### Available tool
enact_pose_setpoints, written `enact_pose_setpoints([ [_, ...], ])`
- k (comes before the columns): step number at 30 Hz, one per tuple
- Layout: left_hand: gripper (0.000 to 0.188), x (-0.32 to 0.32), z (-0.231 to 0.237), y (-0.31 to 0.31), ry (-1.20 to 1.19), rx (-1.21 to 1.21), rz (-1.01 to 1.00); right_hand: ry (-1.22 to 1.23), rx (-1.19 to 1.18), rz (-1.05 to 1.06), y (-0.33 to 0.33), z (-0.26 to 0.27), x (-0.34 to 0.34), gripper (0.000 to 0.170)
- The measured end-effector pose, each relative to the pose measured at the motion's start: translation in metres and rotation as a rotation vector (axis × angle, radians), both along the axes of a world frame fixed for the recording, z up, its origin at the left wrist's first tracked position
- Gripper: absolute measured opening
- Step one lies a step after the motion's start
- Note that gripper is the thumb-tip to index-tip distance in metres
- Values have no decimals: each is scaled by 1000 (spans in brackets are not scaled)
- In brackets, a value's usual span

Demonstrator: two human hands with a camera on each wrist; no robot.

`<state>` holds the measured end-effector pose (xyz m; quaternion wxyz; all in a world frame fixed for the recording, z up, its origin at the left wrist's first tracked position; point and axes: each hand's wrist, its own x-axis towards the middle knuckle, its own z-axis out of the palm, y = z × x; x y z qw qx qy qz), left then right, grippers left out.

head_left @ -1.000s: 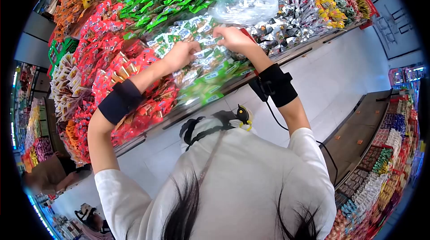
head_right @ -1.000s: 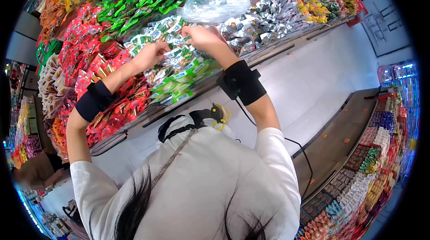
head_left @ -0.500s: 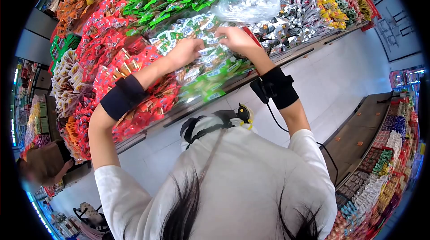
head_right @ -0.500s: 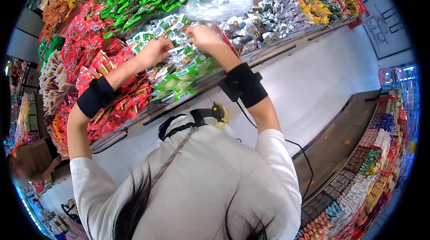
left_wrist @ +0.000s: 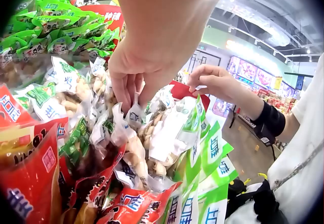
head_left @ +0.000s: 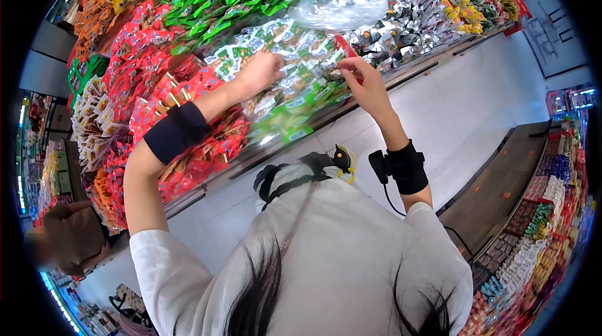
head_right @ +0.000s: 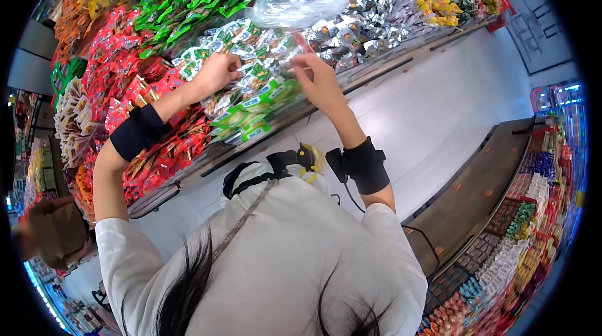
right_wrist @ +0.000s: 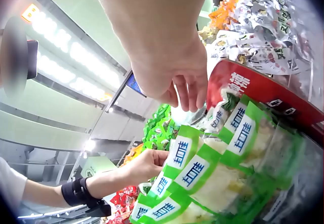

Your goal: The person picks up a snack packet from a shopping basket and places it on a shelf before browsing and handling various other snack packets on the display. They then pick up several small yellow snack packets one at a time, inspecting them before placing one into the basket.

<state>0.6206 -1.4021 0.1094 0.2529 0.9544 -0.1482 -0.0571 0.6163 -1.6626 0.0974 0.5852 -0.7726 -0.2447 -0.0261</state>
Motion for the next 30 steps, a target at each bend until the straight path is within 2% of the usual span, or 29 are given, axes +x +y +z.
enact_pose_setpoints([
  [7, 13, 2, -2, 3, -72, 13, -37, 42, 22, -13, -2, -6, -5, 15],
  [9, 13, 4, 18, 1, -134, 74, -75, 62, 52, -16, -5, -4, -8, 15],
  [10, 14, -2, 31, -3, -209, 14, -45, 75, 51, -23, -7, -5, -8, 15],
  [13, 15, -12, 40, -13, -38, -44, -90, 119, 60, -35, -15, -11, -12, 15],
  [18, 21, -15, 21, -22, 44, -25, -82, 127, 126, -45, -17, -21, -14, 15],
  [22, 24, -23, 16, -39, -88, -41, -172, 157, 96, -58, -19, -15, -22, 15],
  [25, 26, -13, 33, -34, -88, -200, -55, 152, 112, -83, -19, -6, -27, 15],
  [26, 30, -10, 50, -32, -31, -177, 62, 165, 123, -95, -21, -2, -27, 15],
  [27, 32, -1, 52, -20, -61, -216, 69, 179, 134, -107, -23, 0, -28, 15],
  [29, 25, 10, 62, 0, -88, -227, 116, 120, 128, -118, -25, 4, -27, 14],
  [30, 24, 14, 65, 10, -20, -282, 162, 89, 125, -123, -25, 5, -26, 14],
])
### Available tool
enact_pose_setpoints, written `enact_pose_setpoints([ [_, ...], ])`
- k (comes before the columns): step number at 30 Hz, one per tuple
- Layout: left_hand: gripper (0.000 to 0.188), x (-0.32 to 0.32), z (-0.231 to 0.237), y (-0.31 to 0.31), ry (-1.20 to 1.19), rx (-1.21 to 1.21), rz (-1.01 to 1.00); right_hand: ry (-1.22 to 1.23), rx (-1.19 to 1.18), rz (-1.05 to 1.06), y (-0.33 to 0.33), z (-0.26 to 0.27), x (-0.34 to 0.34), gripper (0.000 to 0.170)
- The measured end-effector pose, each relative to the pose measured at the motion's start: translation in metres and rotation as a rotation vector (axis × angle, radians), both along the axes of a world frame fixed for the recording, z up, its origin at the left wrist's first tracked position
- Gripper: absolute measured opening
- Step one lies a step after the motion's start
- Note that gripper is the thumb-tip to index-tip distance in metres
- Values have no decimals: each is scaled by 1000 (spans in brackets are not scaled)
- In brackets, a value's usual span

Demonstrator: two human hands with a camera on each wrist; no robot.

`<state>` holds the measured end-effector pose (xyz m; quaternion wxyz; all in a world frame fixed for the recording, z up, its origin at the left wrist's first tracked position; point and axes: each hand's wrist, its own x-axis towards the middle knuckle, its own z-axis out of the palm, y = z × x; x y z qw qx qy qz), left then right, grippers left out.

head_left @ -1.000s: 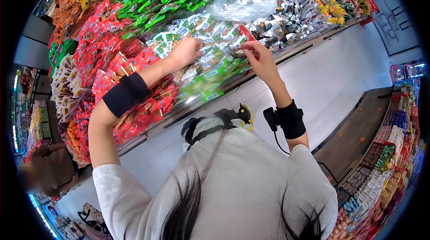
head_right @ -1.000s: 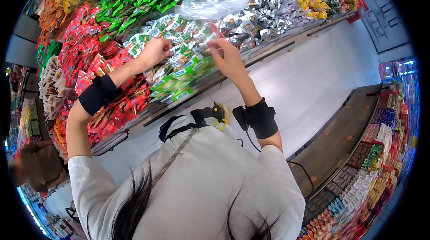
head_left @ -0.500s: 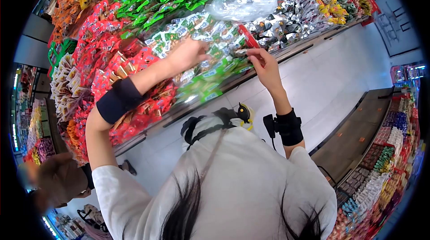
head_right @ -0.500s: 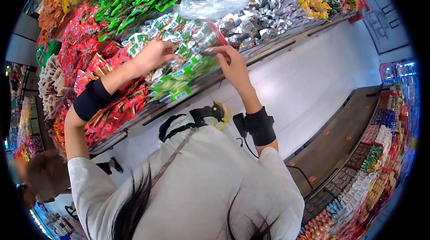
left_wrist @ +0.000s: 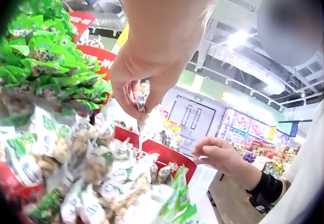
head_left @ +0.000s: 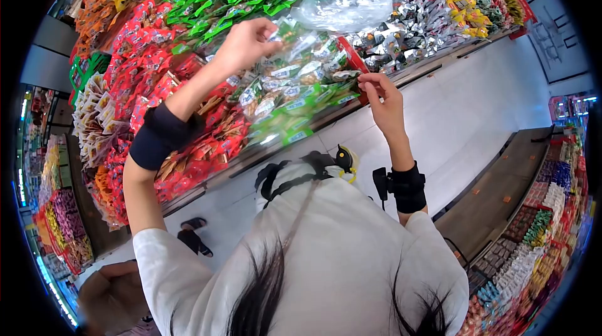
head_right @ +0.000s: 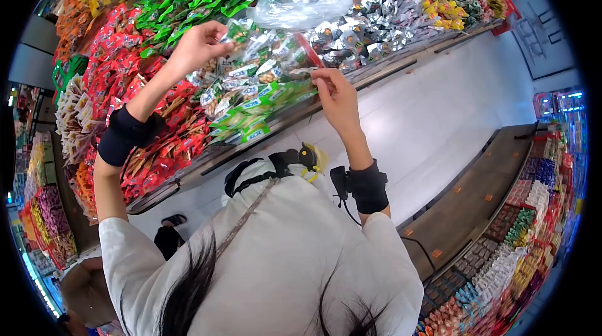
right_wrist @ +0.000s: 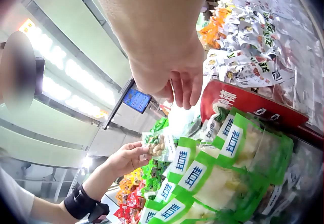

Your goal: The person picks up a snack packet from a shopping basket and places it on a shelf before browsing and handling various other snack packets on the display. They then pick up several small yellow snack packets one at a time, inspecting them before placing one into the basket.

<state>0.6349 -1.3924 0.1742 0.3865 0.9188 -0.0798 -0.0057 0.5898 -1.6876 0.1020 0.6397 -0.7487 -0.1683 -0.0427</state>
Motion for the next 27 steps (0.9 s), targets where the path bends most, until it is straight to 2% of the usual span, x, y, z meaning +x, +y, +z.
enact_pose_setpoints([
  [2, 24, 1, 13, 10, 83, -57, 37, -5, 16, 6, 1, -1, 1, 14],
  [6, 31, 9, -1, 22, -21, -88, 65, -3, -51, 63, 10, -4, 8, 14],
  [9, 32, 7, -7, 9, 88, -211, -47, -190, -294, 109, 28, 4, 16, 16],
  [10, 32, 4, -7, 3, 117, -222, -55, -354, -291, 123, 35, -7, 24, 22],
  [13, 29, 0, -3, -17, -37, 66, -67, -572, -407, 112, 57, -10, 37, 24],
  [16, 30, 6, -7, -26, -95, 169, -120, -597, -535, 138, 63, -21, 46, 26],
  [19, 30, 9, -9, -32, -138, 155, -130, -497, -590, 196, 60, -20, 44, 24],
  [27, 23, 15, -34, -42, -294, 246, -338, -497, -579, 182, 54, -16, 34, 29],
])
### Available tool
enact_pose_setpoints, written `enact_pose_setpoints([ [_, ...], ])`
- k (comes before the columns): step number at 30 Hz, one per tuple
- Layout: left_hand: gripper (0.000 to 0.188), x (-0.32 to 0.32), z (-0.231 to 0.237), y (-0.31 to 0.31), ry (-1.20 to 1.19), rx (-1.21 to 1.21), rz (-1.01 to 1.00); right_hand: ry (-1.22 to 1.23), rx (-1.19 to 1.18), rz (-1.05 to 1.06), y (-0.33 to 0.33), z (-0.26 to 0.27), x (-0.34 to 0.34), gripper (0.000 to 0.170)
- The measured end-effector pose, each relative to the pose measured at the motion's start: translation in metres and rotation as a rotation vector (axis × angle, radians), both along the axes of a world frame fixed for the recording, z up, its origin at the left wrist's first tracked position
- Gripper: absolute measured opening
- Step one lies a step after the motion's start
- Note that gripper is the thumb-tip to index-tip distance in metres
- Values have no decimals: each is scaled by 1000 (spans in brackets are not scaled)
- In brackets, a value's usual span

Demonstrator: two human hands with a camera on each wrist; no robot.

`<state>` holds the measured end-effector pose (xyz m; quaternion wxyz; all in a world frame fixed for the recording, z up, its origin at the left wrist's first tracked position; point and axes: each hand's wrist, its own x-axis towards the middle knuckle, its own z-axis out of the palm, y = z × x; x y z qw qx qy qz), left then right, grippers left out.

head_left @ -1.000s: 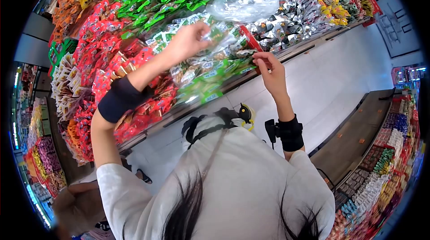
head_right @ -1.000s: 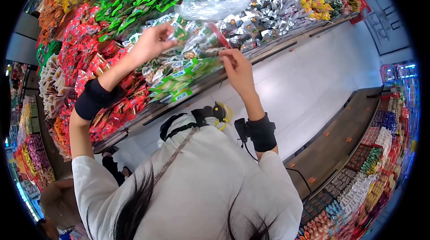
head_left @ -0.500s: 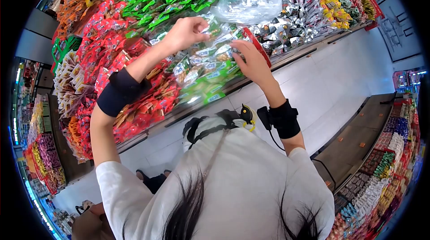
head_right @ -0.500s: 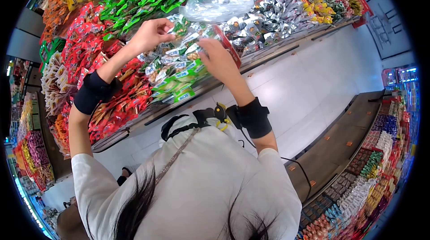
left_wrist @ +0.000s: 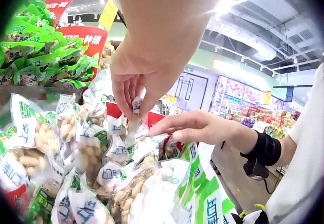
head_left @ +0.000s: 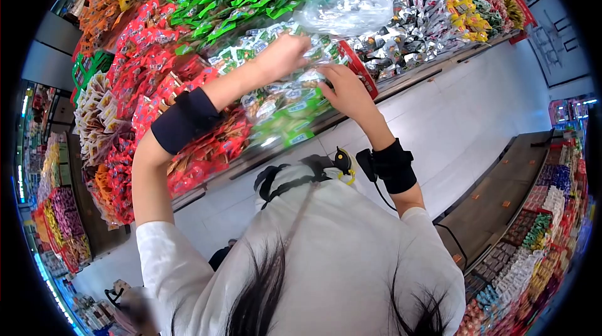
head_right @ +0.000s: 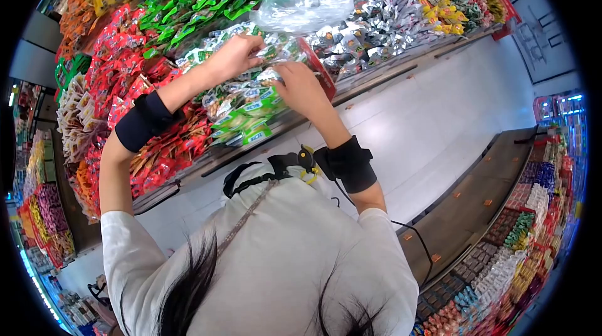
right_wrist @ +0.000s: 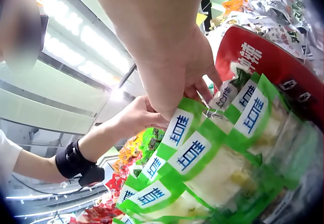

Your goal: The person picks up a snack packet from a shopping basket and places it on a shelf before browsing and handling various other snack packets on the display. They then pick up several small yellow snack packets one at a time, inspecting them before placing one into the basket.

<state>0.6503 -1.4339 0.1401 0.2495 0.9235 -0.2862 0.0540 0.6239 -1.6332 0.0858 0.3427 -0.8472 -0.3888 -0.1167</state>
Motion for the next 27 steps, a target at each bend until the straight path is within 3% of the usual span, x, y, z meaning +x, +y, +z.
enact_pose_setpoints([
  [9, 21, -3, 0, -26, 51, 203, 138, 147, 183, -67, -12, 14, -13, 27],
  [12, 17, -5, -20, -28, -43, 129, 88, 124, 242, -101, -23, 11, -11, 25],
  [16, 15, 9, -13, -17, 195, 138, 162, 202, 297, -143, -36, 19, -15, 21],
  [20, 17, 13, -4, -17, 220, 238, 196, 58, 307, -134, -40, 13, -10, 19],
  [23, 16, -1, 1, -29, 103, 327, 170, 140, 330, -134, -37, 11, -10, 18],
  [27, 16, -9, 6, -29, -295, 352, 85, 148, 341, -128, -37, 17, -14, 17],
])
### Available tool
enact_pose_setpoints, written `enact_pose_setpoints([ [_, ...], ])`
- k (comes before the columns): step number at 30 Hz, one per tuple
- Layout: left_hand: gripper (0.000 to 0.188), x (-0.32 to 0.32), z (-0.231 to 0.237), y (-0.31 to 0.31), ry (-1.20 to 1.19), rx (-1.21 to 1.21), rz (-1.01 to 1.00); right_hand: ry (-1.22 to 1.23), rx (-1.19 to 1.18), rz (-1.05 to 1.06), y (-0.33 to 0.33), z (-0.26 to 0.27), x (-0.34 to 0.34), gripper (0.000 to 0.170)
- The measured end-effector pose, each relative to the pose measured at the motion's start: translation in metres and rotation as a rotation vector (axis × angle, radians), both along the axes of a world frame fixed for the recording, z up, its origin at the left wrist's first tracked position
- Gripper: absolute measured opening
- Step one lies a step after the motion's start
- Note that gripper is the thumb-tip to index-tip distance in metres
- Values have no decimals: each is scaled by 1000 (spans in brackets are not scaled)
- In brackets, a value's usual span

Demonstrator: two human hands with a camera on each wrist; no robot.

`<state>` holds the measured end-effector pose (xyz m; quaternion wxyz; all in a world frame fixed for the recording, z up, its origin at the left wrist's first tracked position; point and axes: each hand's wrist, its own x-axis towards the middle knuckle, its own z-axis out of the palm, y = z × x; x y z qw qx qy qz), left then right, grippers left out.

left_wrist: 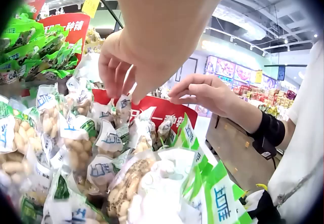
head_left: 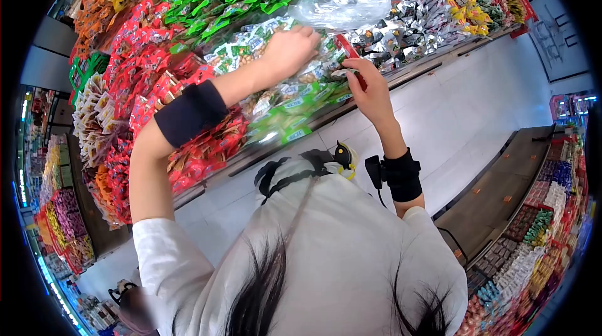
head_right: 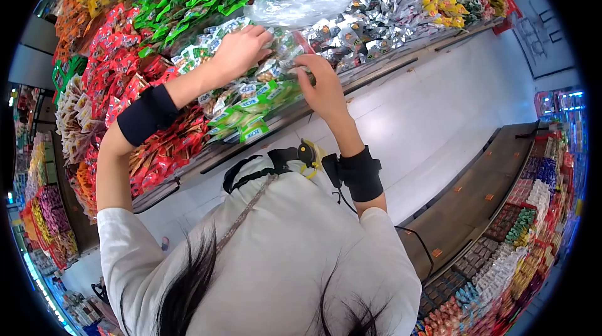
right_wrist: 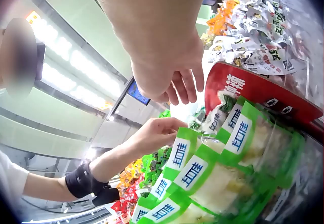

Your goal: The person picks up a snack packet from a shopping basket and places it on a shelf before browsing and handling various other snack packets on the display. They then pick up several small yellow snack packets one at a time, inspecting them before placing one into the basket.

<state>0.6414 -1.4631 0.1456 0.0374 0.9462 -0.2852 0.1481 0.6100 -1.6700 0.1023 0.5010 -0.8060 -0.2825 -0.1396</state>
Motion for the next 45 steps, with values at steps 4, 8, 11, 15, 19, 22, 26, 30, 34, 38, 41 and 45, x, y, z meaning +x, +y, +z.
enact_pose_setpoints([
  [4, 17, -14, -8, -6, -36, -38, -154, -8, 33, 7, -1, -5, -2, 17],
  [8, 15, -15, -26, -15, 36, 66, -109, 60, 41, 22, 4, -6, -6, 16],
  [11, 14, -11, -26, -13, 111, -21, -25, 9, 29, 40, 3, -12, -6, 16],
  [15, 25, 8, -12, 2, 324, -312, 56, 95, 52, 22, -6, -11, -13, 17],
  [19, 28, 18, -16, 10, 432, -373, 66, 186, 79, -5, -12, -9, -16, 17],
  [22, 28, 17, -17, 9, 428, -376, 57, 184, 85, -5, -13, -10, -16, 17],
  [26, 27, 16, -15, 10, 433, -387, 57, 156, 75, -4, -13, -13, -15, 17],
  [30, 21, 15, -13, 4, 351, -268, 29, 199, 82, 12, -12, -11, -17, 17],
  [34, 14, 23, -17, -13, 220, -30, 22, 153, 74, 36, -8, -11, -16, 16],
  [38, 9, 30, -12, -28, 162, 45, 57, 106, 113, 48, -5, -18, -14, 17],
  [41, 11, 32, -17, -33, 164, 68, 32, 137, 123, 57, -5, -20, -14, 16],
  [45, 10, 33, -21, -35, 145, 111, -23, 160, 85, 52, -6, -15, -18, 17],
])
